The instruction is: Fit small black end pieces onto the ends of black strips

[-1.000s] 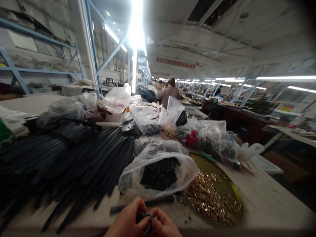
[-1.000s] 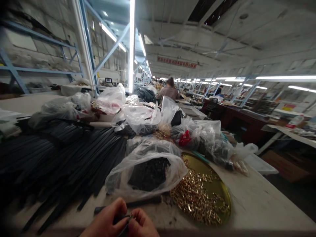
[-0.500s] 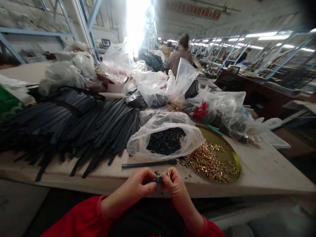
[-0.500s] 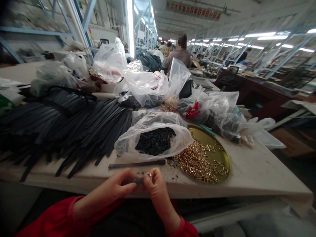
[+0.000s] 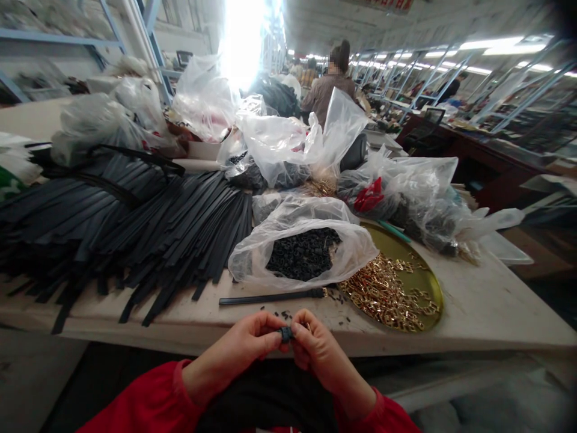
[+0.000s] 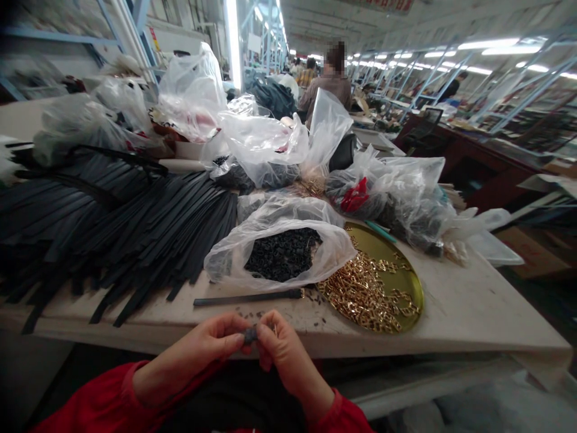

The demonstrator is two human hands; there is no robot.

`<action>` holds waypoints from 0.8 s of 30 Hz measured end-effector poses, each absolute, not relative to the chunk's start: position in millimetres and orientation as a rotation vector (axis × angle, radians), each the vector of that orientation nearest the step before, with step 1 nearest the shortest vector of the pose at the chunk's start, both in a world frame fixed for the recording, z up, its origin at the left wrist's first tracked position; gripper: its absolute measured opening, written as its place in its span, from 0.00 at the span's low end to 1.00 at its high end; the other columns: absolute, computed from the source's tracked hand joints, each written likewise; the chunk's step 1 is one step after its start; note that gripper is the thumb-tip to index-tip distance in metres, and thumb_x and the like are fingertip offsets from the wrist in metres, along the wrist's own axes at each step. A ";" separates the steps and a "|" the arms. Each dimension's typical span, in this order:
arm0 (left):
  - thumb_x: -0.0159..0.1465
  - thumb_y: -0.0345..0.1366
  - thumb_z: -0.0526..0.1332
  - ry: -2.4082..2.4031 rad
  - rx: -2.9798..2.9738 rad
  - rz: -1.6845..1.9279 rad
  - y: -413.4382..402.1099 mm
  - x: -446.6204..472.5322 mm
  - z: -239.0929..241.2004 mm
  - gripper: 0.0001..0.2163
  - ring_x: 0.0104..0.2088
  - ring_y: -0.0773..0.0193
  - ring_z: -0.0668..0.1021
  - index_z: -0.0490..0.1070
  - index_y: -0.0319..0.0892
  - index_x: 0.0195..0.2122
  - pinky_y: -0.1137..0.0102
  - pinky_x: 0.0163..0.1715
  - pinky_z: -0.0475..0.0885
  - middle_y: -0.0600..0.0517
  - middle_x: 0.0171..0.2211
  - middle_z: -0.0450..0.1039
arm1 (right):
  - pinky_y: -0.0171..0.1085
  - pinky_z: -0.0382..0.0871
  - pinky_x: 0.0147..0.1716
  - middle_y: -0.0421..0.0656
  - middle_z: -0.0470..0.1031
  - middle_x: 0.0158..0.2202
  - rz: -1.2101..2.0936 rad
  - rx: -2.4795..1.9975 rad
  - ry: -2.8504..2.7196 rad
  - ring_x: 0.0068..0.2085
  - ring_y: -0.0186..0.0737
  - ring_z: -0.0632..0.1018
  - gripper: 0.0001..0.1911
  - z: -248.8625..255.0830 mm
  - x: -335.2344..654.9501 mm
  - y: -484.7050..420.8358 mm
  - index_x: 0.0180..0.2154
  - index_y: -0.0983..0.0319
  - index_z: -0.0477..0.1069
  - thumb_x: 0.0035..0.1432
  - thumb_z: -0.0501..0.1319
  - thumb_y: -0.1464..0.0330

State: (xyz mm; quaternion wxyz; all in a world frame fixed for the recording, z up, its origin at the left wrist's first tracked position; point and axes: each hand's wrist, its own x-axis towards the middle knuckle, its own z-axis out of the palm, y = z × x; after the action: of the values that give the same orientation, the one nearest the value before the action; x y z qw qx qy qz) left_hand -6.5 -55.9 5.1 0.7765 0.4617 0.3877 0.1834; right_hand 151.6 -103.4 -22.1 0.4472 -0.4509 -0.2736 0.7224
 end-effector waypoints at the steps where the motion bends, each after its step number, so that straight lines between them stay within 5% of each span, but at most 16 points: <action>1: 0.50 0.42 0.64 0.830 0.973 0.404 -56.2 -6.4 6.1 0.15 0.31 0.65 0.72 0.68 0.37 0.34 0.72 0.31 0.62 0.52 0.29 0.73 | 0.25 0.47 0.12 0.30 0.58 0.15 1.839 -1.080 -0.625 0.14 0.23 0.54 0.14 -20.0 151.2 -102.6 0.28 0.59 0.56 0.52 0.59 0.59; 5: 0.51 0.43 0.64 0.813 0.920 0.404 -57.9 -6.8 9.9 0.16 0.30 0.65 0.72 0.68 0.38 0.35 0.73 0.29 0.62 0.52 0.29 0.73 | 0.24 0.47 0.13 0.31 0.61 0.18 1.985 -0.990 -0.484 0.15 0.22 0.53 0.15 -16.2 149.4 -101.8 0.28 0.59 0.54 0.51 0.59 0.59; 14: 0.50 0.42 0.63 0.953 1.050 0.289 -62.5 -2.5 9.6 0.14 0.24 0.72 0.66 0.68 0.37 0.32 0.76 0.22 0.56 0.57 0.23 0.69 | 0.31 0.55 0.24 0.35 0.63 0.22 1.186 -1.510 -1.467 0.24 0.29 0.63 0.09 -20.0 159.4 -116.8 0.28 0.61 0.61 0.55 0.55 0.63; 24: 0.59 0.42 0.51 0.873 1.566 -0.062 -65.9 -15.2 20.9 0.13 0.23 0.71 0.67 0.71 0.39 0.27 0.76 0.23 0.58 0.56 0.23 0.71 | 0.31 0.57 0.27 0.37 0.63 0.27 1.146 -1.437 -1.758 0.28 0.31 0.64 0.08 -18.7 163.8 -129.1 0.31 0.60 0.60 0.60 0.48 0.64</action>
State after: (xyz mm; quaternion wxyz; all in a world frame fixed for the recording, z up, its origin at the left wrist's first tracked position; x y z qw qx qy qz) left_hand -15.2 -65.9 20.9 0.6240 0.6822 0.3801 -0.0269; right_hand 163.8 -129.1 -18.7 0.2945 -0.5400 -0.6605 0.4306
